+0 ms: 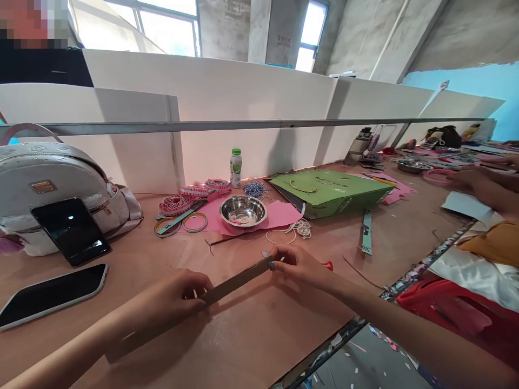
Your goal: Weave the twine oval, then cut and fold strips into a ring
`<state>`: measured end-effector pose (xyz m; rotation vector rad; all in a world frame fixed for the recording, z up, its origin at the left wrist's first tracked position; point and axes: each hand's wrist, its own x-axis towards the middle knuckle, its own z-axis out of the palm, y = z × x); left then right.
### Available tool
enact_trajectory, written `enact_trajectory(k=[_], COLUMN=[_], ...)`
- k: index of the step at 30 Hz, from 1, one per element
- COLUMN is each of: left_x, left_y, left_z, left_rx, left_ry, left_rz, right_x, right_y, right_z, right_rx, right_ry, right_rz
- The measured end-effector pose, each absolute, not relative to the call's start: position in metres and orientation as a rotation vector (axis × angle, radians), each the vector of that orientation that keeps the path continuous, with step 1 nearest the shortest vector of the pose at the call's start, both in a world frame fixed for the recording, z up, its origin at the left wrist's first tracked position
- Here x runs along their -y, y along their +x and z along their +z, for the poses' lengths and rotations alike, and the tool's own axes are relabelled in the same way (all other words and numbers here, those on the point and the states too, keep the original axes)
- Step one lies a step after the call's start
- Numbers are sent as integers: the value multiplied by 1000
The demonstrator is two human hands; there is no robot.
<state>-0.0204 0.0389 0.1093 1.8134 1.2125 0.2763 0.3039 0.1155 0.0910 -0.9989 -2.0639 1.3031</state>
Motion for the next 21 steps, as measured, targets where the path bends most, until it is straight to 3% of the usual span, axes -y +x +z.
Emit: enact_trajectory(k=[4,10,21], left_x=[-30,-34,-32], left_y=[-26,-13,5], left_z=[97,88,103], left_rx=[-1299,-1351,-1437], left_ry=[1848,2005,2229], left_rz=[316,362,290], right_x=[-113,-100,-115], right_y=[303,269,222], right_z=[102,104,98], right_rx=[2337,2647,2592], right_ry=[-1007,-694,-760], right_rz=[861,525,1179])
